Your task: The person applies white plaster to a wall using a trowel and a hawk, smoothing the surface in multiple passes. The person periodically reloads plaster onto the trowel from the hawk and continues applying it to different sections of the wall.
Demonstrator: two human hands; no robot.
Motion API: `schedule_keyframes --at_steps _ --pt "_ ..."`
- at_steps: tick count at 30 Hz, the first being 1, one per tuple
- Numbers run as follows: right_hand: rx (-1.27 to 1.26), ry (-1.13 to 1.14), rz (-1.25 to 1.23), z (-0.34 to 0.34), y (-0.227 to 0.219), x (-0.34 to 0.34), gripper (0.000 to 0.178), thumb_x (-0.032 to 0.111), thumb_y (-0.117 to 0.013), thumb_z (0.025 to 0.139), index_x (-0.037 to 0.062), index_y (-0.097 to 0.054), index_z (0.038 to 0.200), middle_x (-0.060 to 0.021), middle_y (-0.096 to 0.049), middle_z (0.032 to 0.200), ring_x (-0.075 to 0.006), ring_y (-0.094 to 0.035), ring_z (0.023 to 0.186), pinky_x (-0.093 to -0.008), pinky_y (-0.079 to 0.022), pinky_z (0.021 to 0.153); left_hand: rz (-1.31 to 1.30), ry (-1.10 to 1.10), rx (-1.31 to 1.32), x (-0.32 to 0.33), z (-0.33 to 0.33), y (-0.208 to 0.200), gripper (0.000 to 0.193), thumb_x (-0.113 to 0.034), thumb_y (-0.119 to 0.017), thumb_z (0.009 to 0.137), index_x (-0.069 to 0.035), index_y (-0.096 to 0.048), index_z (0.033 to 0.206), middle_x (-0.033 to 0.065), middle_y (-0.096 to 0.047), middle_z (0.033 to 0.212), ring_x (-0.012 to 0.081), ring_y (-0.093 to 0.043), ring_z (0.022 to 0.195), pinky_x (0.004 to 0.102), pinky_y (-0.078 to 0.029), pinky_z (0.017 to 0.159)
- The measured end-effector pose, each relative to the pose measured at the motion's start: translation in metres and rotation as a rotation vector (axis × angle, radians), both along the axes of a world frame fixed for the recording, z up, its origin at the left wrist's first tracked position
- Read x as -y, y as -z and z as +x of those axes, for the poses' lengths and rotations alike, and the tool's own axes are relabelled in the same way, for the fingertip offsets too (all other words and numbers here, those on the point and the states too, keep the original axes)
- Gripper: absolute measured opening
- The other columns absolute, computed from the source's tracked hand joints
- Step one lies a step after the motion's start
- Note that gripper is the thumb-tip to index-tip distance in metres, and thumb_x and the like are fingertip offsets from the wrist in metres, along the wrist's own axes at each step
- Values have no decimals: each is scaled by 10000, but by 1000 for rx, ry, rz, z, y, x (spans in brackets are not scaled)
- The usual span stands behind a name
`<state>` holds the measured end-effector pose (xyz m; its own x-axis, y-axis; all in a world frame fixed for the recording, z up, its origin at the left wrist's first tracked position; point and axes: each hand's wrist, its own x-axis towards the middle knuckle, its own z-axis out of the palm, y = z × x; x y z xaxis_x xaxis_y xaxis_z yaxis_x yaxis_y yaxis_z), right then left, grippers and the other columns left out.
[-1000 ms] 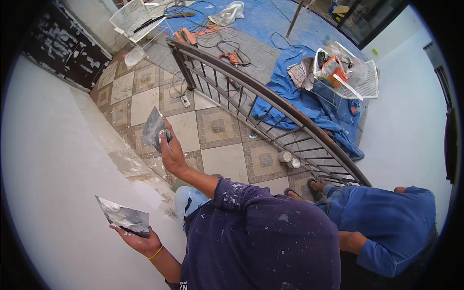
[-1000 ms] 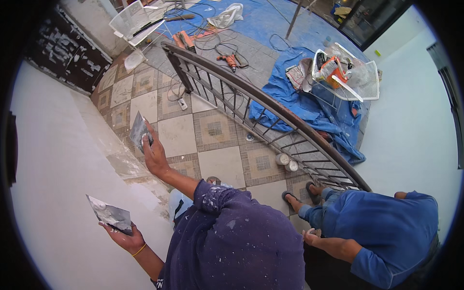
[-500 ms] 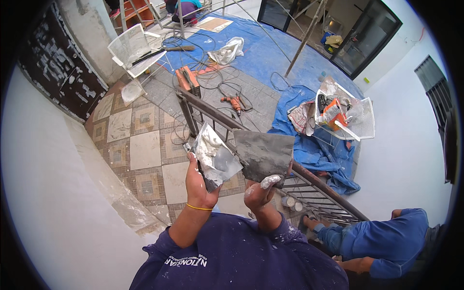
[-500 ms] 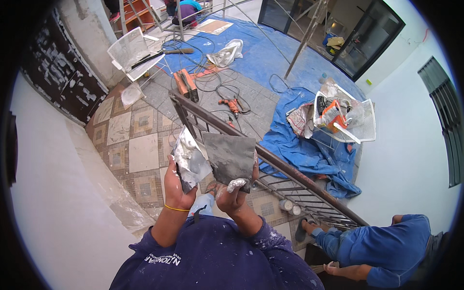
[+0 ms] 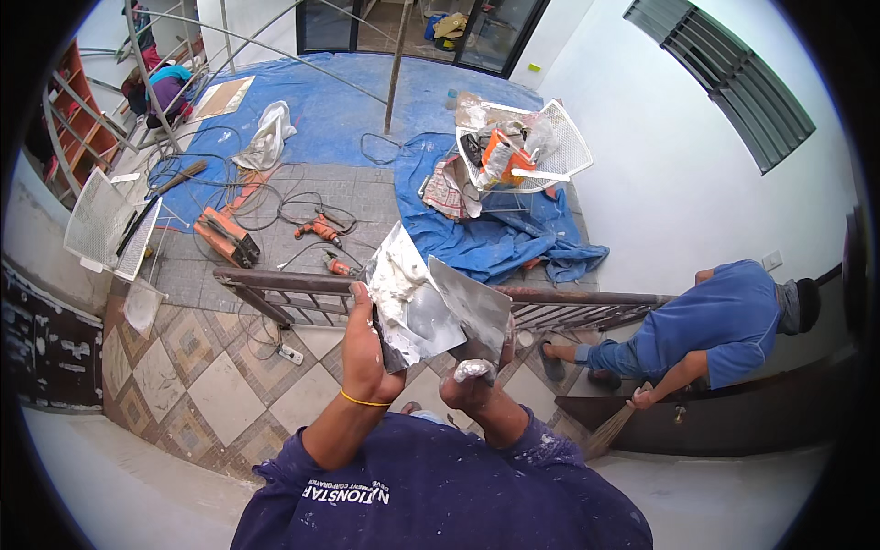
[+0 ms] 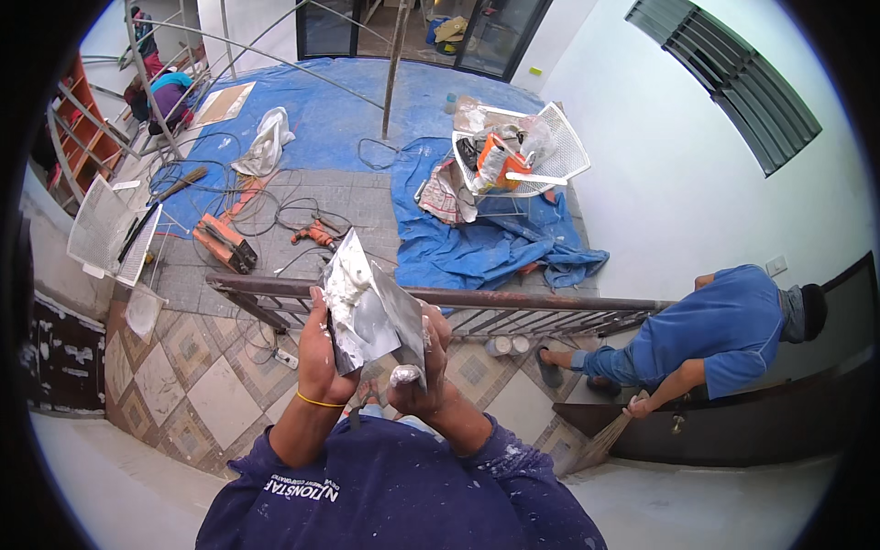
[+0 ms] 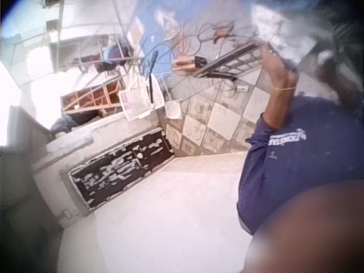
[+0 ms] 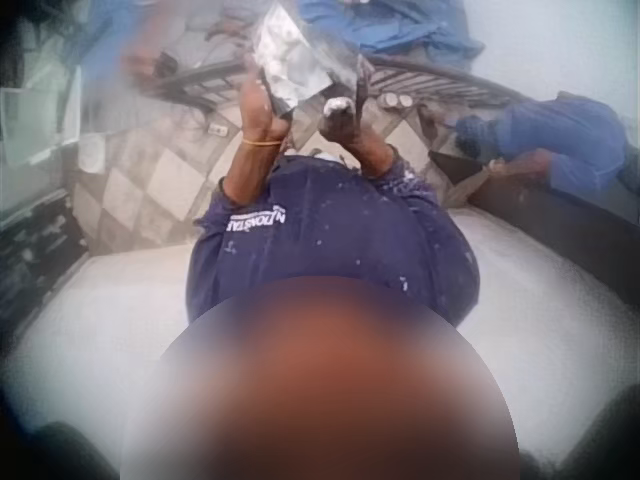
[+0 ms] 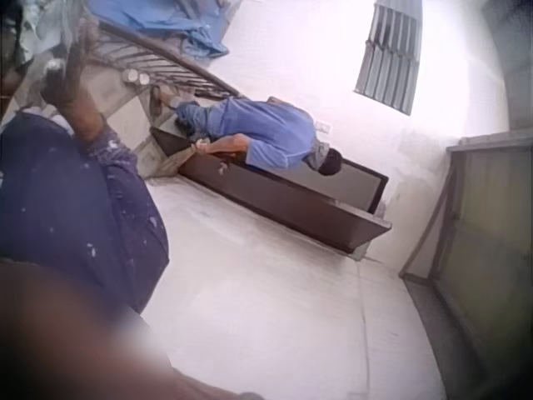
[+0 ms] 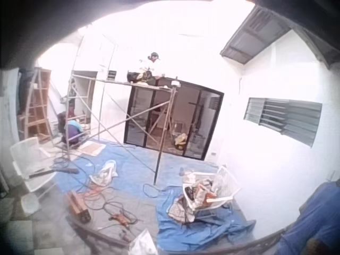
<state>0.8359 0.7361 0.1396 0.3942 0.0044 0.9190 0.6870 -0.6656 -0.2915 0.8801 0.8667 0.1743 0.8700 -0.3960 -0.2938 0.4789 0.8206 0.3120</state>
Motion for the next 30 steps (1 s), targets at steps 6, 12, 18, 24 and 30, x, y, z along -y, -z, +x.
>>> schedule_keyframes --at_steps 6,12,18,24,30 --pt "-617 -30 134 -24 -21 20 367 42 -566 903 18 -515 1265 -129 -614 1054 -264 -612 926 -353 -484 833 79 238 68 -14 -9 -5 518 -439 -361 1017 -26 -465 1311 111 -592 1226 221 -611 1081 373 -506 921" --pt "-339 -613 1507 -24 -42 49 235 338 -509 988 120 -552 913 15 -551 768 -91 -530 616 -226 -443 529 145 770 137 -25 -1 6 496 -415 -400 1013 8 -501 1250 113 -633 1139 184 -655 964 335 -547 816" --pt "-136 -468 1575 -13 -27 -9 395 512 -412 991 136 -533 987 26 -477 772 -63 -454 584 -218 -382 492 393 1012 268 -23 13 5 494 -429 -463 990 17 -544 1186 85 -663 1024 132 -675 803 266 -562 687" --pt "-592 390 1190 -64 13 -80 323 392 -520 984 71 -512 1020 -5 -524 904 -56 -494 811 -229 -439 735 271 1158 171 -28 45 -3 462 -386 -424 1009 5 -518 1236 110 -669 1072 181 -694 864 315 -584 740" --pt "-142 537 1855 -167 11 -104 384 289 -667 880 82 -543 1179 -26 -620 1041 -155 -605 962 -334 -489 856 172 1162 297 -12 29 10 528 -446 -370 1016 -1 -481 1279 104 -623 1174 182 -652 981 331 -536 843"
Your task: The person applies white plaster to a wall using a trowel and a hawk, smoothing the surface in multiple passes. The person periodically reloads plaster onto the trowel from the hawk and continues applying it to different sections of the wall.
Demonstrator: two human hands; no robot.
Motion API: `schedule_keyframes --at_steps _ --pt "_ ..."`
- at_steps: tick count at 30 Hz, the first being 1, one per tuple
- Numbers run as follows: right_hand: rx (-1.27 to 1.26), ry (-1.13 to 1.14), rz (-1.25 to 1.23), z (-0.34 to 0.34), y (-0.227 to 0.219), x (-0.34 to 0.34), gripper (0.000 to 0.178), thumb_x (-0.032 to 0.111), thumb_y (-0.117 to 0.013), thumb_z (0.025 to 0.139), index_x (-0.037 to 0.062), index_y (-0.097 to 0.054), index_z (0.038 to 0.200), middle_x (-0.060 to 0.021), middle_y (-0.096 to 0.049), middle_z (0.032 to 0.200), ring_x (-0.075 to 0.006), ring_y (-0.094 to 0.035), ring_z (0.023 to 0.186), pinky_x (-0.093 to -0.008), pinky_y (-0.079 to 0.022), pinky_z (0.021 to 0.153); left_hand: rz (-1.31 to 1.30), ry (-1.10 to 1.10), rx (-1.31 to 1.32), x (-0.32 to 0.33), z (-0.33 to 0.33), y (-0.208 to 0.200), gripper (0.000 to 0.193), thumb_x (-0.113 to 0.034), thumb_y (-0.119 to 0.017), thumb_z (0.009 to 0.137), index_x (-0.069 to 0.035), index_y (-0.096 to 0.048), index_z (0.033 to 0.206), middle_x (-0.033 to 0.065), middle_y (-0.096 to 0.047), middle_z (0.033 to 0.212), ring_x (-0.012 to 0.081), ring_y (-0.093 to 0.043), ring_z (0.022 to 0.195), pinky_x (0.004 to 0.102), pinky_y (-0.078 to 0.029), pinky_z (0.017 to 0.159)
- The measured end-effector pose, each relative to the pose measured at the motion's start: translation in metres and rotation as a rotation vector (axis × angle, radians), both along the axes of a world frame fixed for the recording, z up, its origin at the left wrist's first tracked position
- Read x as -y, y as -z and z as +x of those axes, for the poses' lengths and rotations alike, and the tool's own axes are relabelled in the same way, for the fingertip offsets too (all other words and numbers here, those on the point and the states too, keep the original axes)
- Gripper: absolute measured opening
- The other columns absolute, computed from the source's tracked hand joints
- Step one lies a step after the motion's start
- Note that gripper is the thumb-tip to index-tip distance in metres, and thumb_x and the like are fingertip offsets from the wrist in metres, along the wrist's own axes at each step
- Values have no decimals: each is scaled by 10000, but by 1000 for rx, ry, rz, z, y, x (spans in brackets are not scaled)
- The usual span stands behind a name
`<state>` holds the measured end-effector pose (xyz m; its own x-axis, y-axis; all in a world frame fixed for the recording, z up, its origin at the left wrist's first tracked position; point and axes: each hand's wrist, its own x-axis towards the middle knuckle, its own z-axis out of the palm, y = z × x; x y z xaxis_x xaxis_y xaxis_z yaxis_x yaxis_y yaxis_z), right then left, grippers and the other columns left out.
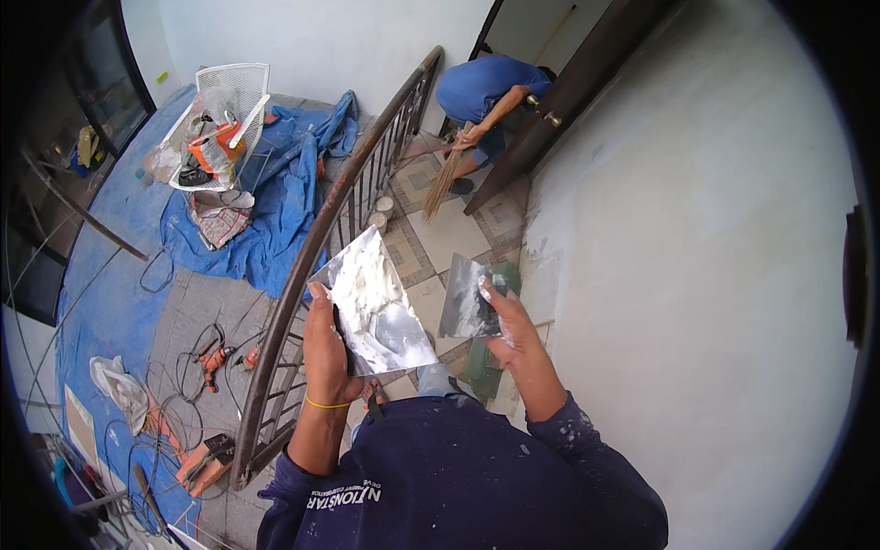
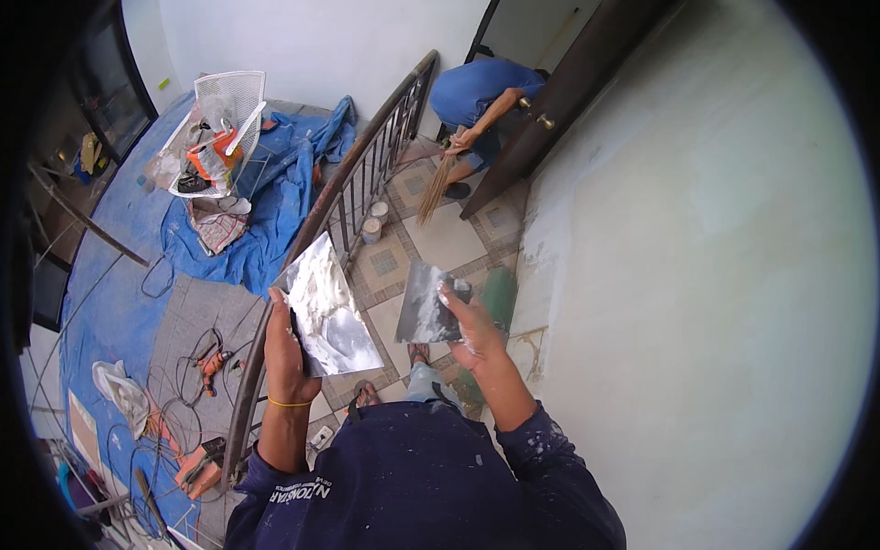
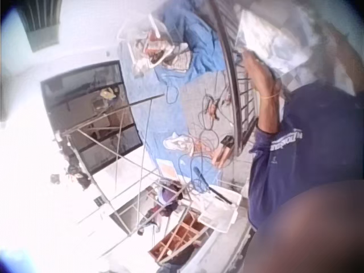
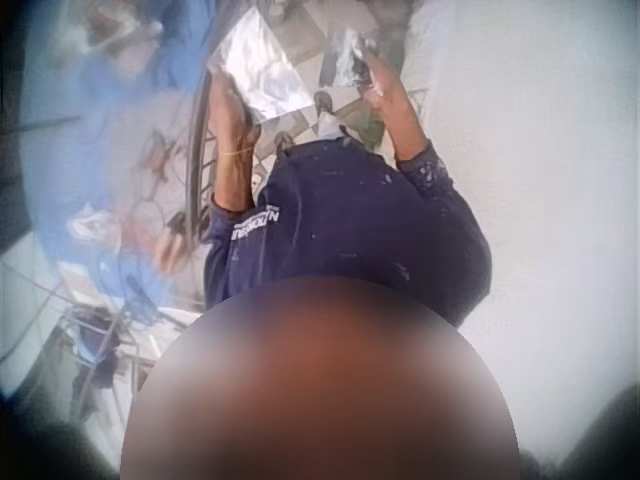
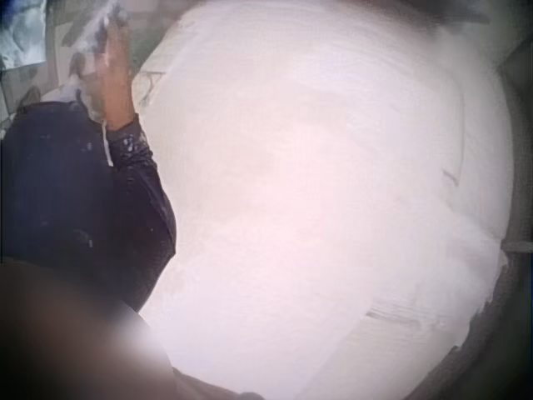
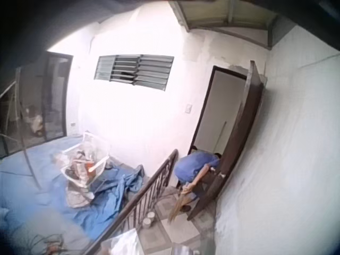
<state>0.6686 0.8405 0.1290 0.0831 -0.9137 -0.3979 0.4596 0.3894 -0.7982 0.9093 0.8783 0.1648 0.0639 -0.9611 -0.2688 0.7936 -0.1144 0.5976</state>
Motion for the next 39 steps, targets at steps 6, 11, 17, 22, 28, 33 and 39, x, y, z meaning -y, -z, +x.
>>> schedule_keyframes --at_steps 6,11,17,22,28,33,39 --pt "153 218 -208 -14 -55 -54 374 234 -561 934 45 -520 1253 -70 -629 1107 -203 -618 1007 -394 -486 899 -64 -243 221 20 -31 0 500 -475 -397 1010 0 -541 1074 56 -593 1033 116 -556 927 279 -455 844" --pt "-32 293 -337 16 -52 -48 333 102 -517 965 23 -486 1287 -63 -594 1073 -99 -563 971 -242 -451 864 -100 -397 495 22 -56 -10 414 -424 -411 1022 -59 -492 844 -34 -477 808 63 -395 738 244 -350 648" --pt "-114 317 -400 18 -56 -33 374 100 -491 984 37 -437 1349 6 -534 1040 -34 -470 889 -184 -391 793 -214 -285 884 -4 -90 -29 377 -355 -423 1030 -53 -486 815 -68 -407 726 36 -328 673 251 -276 560" --pt "-168 331 -475 -2 -64 -26 405 118 -488 992 34 -414 1382 -14 -509 1185 -41 -456 960 -193 -381 859 -281 -239 981 -12 -116 -44 369 -327 -428 1031 -57 -461 782 -73 -359 678 37 -294 634 259 -240 529" --pt "-106 292 -518 -19 -71 -19 412 160 -469 1004 17 -417 1387 -53 -492 1274 -64 -463 1015 -201 -367 911 -356 -252 1019 -17 -135 -57 372 -331 -436 1028 -44 -471 793 -65 -372 675 49 -303 636 256 -249 531" --pt "37 208 -507 -28 -83 -21 415 165 -454 1009 22 -411 1395 -75 -508 1272 -91 -477 1065 -224 -378 935 -389 -300 1083 -21 -142 -63 374 -327 -437 1029 -33 -483 803 -59 -374 671 49 -304 633 259 -247 526" --pt "112 116 -515 -27 -90 -23 420 180 -432 1015 26 -398 1405 -114 -499 1304 -129 -486 1144 -262 -383 996 -354 -295 1091 -28 -141 -68 381 -321 -437 1029 -15 -490 808 -58 -382 662 52 -314 624 260 -242 519"
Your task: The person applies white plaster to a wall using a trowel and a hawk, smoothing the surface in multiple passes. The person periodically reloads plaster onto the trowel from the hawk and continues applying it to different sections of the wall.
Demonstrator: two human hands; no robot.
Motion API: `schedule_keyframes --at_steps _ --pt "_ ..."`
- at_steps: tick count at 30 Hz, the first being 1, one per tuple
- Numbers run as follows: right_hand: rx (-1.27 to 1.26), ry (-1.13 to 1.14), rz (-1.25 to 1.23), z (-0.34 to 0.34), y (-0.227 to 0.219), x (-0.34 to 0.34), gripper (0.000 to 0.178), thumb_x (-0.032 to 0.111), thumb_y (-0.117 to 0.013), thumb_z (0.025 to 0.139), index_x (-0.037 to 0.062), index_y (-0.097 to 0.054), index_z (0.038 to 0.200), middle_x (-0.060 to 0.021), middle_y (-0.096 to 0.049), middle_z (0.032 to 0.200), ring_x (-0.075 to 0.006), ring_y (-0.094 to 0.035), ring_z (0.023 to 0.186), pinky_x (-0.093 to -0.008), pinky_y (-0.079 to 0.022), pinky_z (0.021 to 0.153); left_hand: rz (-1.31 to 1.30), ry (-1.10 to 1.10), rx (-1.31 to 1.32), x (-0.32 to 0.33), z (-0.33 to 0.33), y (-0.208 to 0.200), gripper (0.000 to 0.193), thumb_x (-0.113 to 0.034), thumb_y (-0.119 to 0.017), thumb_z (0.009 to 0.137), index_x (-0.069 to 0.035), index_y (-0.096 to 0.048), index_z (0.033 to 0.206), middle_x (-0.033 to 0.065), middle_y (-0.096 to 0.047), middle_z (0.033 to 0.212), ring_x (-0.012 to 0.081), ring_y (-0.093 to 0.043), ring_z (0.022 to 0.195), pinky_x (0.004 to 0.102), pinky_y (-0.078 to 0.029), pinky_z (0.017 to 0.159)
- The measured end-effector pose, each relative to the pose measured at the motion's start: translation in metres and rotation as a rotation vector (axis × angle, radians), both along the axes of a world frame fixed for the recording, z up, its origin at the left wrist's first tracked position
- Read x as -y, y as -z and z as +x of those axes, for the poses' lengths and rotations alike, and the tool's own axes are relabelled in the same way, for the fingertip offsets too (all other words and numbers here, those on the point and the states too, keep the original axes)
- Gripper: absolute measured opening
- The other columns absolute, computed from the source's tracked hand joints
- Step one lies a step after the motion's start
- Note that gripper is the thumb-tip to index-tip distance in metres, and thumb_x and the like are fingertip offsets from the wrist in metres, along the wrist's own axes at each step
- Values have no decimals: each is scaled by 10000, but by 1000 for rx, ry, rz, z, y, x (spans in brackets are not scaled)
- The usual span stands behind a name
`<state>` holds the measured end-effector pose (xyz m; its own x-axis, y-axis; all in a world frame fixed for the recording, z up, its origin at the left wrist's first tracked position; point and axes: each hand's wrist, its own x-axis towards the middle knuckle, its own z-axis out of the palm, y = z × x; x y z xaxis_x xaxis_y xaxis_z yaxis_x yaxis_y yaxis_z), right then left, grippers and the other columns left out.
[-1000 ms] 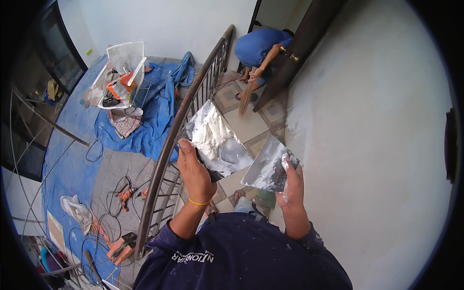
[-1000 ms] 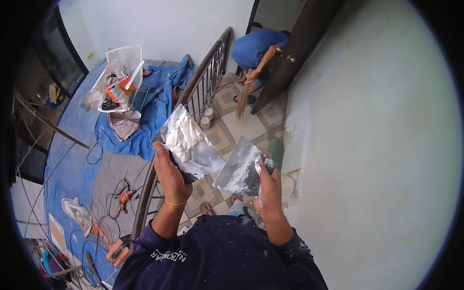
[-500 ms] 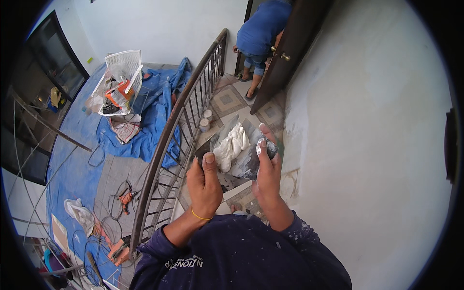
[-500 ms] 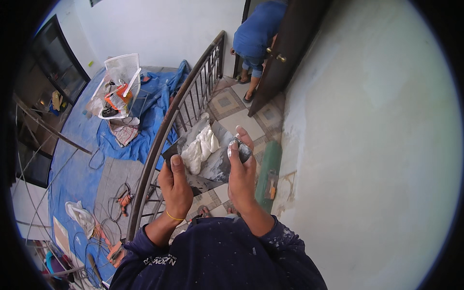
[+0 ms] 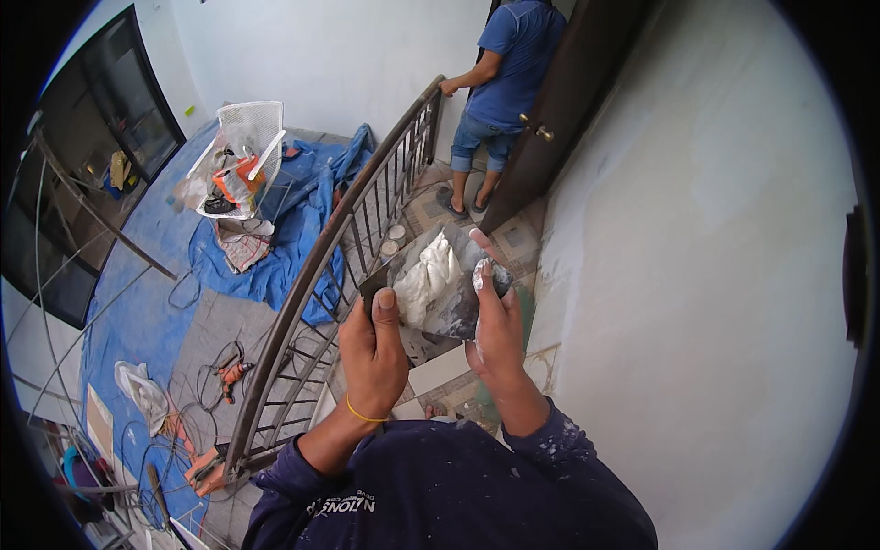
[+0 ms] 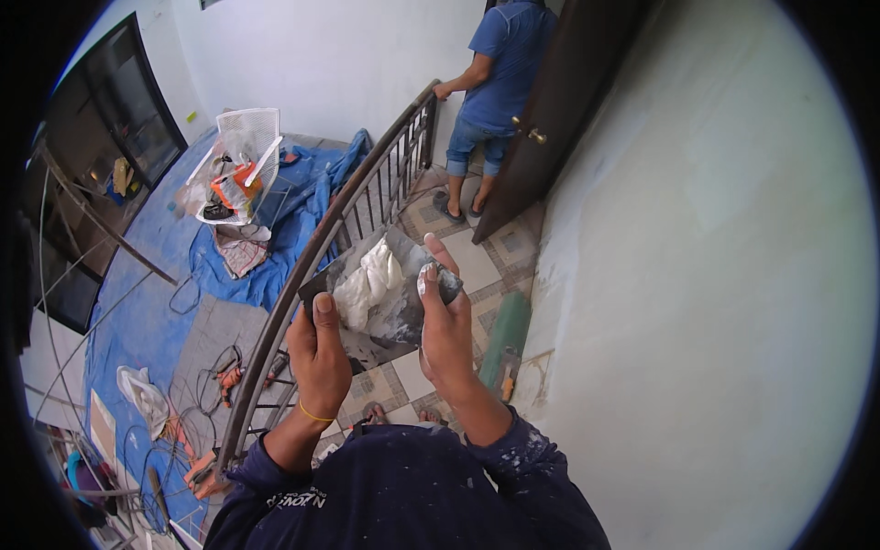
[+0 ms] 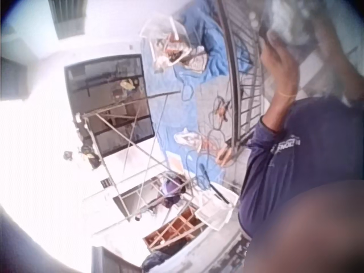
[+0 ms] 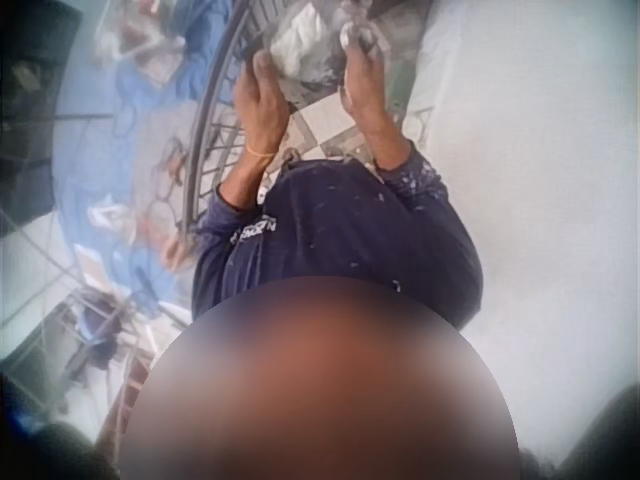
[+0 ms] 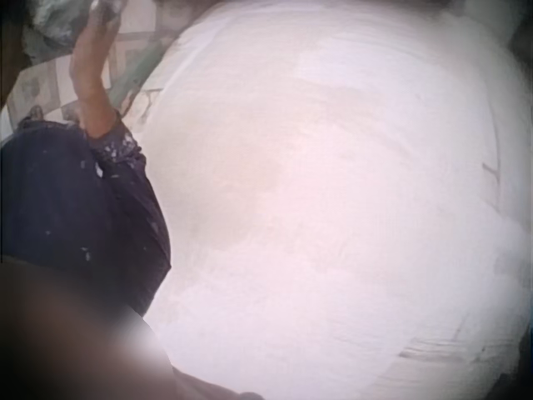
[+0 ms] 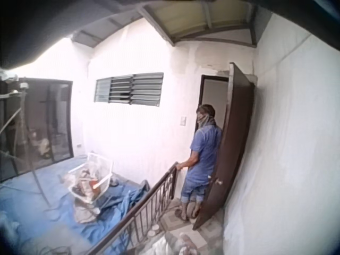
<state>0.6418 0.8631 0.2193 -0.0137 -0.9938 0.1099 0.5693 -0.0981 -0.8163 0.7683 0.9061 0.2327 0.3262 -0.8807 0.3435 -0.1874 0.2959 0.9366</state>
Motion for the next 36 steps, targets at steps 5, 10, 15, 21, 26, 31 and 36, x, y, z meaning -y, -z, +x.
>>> schedule_keyframes --at_steps 5,10,15,21,26,31,36 --pt "47 -39 19 -2 9 -4 427 211 -426 1021 32 -396 1408 -121 -479 1339 -160 -487 1178 -307 -394 1015 1 -30 23 -11 -6 2 388 -322 -434 1030 -11 -495 807 -50 -398 663 56 -322 626 263 -252 522" --pt "44 -63 113 -10 13 -9 419 251 -417 1027 46 -426 1393 -103 -485 1343 -178 -500 1192 -332 -420 1007 63 -81 71 -27 -22 13 392 -322 -435 1029 -5 -503 809 -39 -416 671 63 -334 638 265 -279 538" --pt "71 -181 49 -7 8 -14 496 267 -428 1021 0 -341 1429 -151 -473 1348 -190 -490 1211 -337 -405 1023 89 -189 77 -42 -28 10 378 -306 -438 1029 -5 -515 815 -36 -425 673 67 -341 640 266 -287 545" --pt "104 -318 118 2 5 -30 485 275 -414 1023 31 -345 1436 -139 -487 1332 -199 -540 1157 -336 -471 963 75 -276 111 -66 -28 9 337 -272 -453 1021 10 -548 864 22 -462 646 101 -375 598 290 -317 525" --pt "-1 -298 108 42 18 -112 461 356 -432 1012 26 -460 1333 -84 -557 1217 -164 -578 1078 -330 -491 905 42 -290 69 -159 9 22 267 -228 -476 1010 19 -572 979 119 -495 622 168 -417 520 328 -360 494" --pt "52 -392 231 85 24 -168 433 365 -468 997 27 -488 1267 -83 -570 1175 -187 -587 1041 -345 -486 908 149 -317 -3 -234 37 39 283 -234 -468 1011 22 -585 1039 165 -545 669 249 -488 551 335 -410 549" --pt "-645 -337 -262 99 33 -194 469 368 -505 985 28 -457 1304 -85 -532 1260 -211 -553 1111 -360 -461 956 311 -439 -110 -284 60 57 350 -296 -463 1015 28 -590 982 123 -582 673 197 -511 574 327 -397 538"
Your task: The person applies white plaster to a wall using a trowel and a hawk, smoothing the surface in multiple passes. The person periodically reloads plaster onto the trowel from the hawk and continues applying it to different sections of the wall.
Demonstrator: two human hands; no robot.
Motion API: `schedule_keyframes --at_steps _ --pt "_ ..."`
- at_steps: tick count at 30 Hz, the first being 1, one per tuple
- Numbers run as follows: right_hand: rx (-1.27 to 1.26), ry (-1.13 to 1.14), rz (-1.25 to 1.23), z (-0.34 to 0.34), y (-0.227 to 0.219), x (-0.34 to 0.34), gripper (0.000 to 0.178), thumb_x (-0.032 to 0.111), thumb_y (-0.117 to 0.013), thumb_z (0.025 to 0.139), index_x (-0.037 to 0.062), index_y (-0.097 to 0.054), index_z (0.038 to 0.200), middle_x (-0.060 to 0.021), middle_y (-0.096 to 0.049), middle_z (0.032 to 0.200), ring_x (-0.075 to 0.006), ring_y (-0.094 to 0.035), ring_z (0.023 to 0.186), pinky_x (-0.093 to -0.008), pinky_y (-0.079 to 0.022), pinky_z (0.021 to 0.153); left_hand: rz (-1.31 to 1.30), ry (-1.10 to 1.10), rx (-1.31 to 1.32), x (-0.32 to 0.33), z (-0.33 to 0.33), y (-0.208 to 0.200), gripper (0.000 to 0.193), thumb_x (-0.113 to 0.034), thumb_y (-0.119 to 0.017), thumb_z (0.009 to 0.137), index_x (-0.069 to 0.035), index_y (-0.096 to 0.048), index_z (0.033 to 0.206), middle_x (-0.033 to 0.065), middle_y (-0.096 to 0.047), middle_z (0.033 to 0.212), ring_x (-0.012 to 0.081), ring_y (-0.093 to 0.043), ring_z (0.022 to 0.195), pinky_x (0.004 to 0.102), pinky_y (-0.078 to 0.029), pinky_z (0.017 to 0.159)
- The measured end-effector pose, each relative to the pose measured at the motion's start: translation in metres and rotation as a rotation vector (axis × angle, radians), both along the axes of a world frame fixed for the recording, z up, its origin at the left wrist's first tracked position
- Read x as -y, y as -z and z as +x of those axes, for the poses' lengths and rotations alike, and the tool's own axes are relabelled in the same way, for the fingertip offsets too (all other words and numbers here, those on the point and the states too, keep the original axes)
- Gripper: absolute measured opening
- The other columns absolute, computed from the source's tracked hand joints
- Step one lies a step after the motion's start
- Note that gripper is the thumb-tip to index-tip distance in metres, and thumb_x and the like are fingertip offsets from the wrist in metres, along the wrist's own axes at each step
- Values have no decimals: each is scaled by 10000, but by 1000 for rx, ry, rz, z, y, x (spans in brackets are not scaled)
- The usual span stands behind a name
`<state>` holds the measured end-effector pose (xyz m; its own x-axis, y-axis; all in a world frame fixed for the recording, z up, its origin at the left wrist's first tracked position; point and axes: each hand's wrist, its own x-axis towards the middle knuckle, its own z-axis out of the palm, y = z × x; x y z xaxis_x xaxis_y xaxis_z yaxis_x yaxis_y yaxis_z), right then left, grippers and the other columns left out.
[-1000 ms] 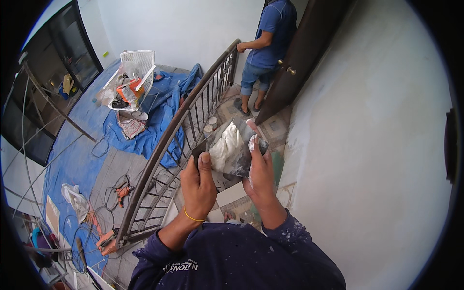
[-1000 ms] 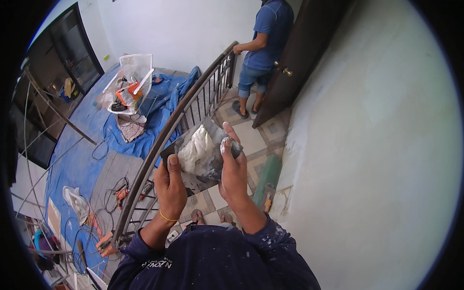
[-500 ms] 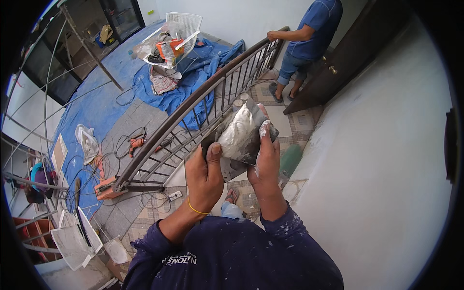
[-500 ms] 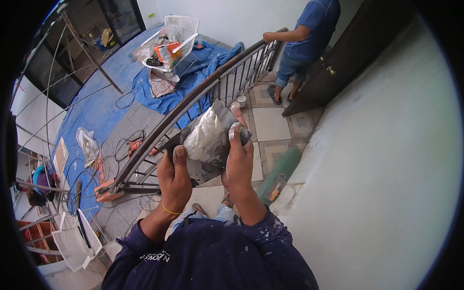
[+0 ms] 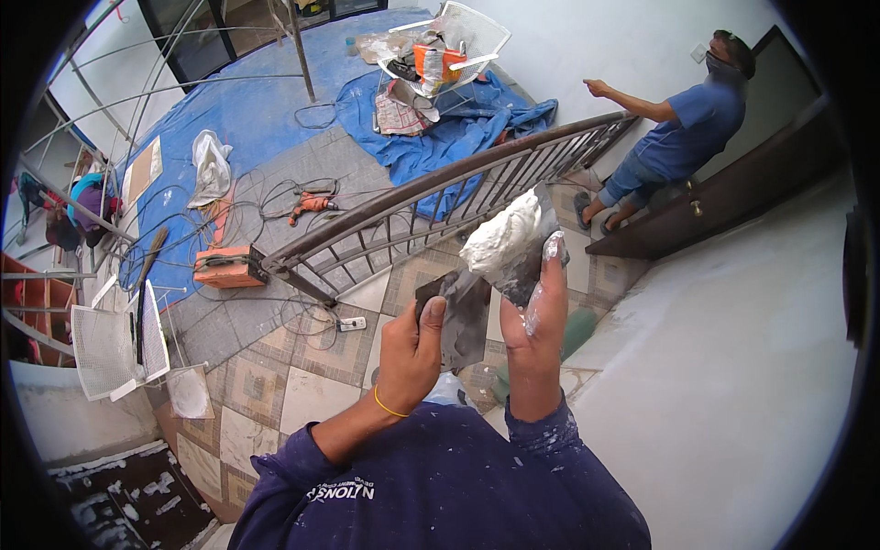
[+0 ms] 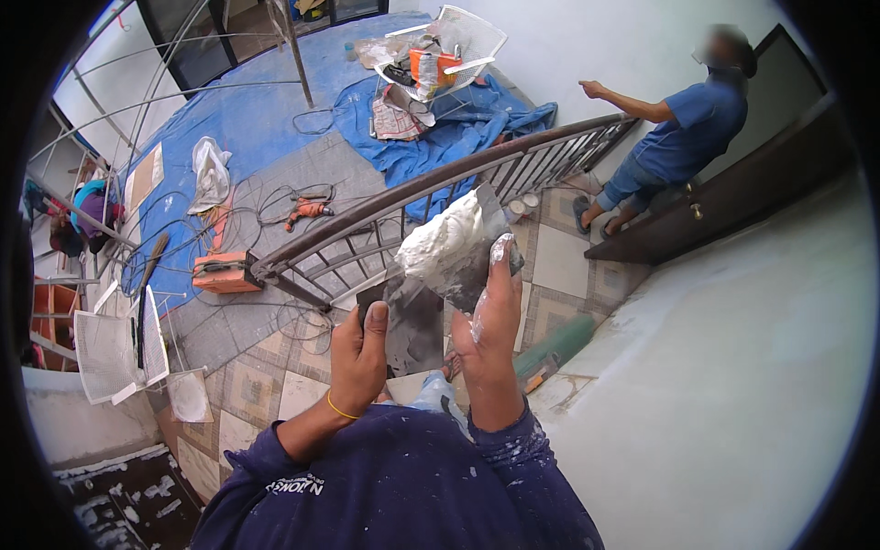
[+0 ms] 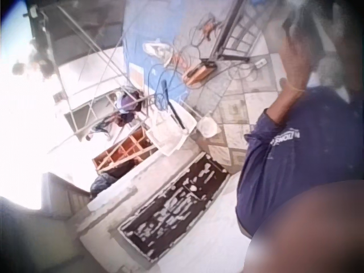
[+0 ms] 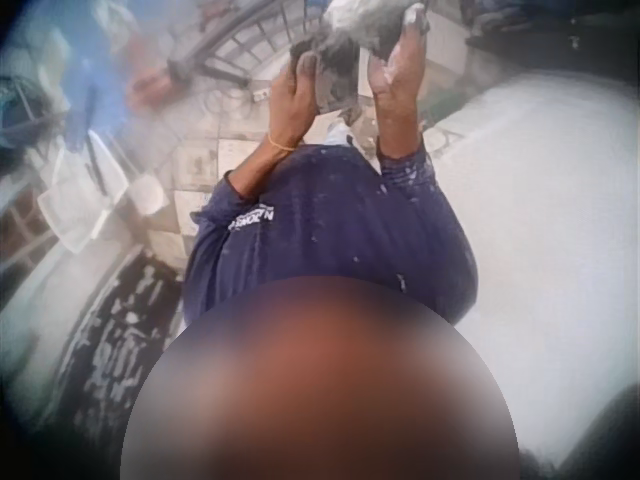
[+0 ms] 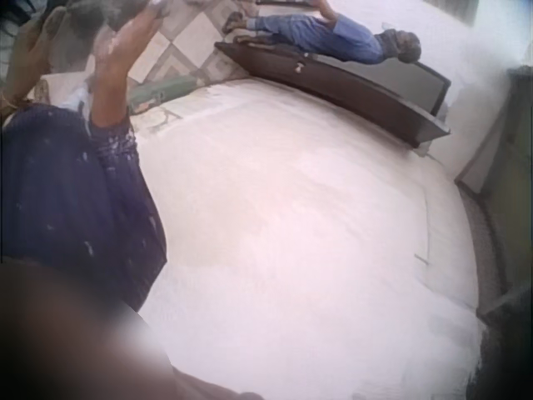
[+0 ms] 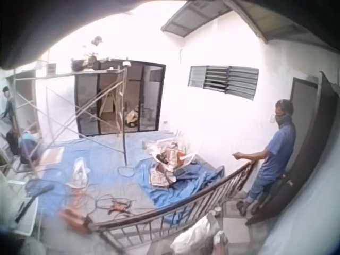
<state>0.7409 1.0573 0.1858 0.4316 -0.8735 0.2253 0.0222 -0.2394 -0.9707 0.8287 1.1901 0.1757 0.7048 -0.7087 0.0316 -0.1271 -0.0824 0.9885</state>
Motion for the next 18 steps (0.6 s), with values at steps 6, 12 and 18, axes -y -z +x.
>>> schedule_keyframes --at_steps 6,12,18 --pt "639 72 383 12 -16 -33 385 266 -479 1000 5 -438 1280 -160 -540 1270 -240 -571 1119 -411 -478 942 -387 36 -1066 -21 38 -1 448 -416 -389 1017 -22 -510 1194 82 -644 1049 173 -672 883 332 -567 775" --pt "251 -591 -1121 8 -32 -42 462 417 -724 781 377 -549 1207 -43 -535 1304 -322 -514 1213 -564 -301 1089 -479 270 -1430 -36 44 -12 475 -434 -404 1005 -38 -514 1243 116 -650 1097 210 -670 943 370 -570 800" --pt "147 -724 -1087 -3 -34 -45 526 395 -796 667 481 -603 1149 2 -472 1340 -359 -400 1307 -578 -337 1086 -559 306 -1322 -53 42 -24 441 -376 -411 1014 -31 -470 1281 124 -623 1148 207 -656 997 358 -574 817"
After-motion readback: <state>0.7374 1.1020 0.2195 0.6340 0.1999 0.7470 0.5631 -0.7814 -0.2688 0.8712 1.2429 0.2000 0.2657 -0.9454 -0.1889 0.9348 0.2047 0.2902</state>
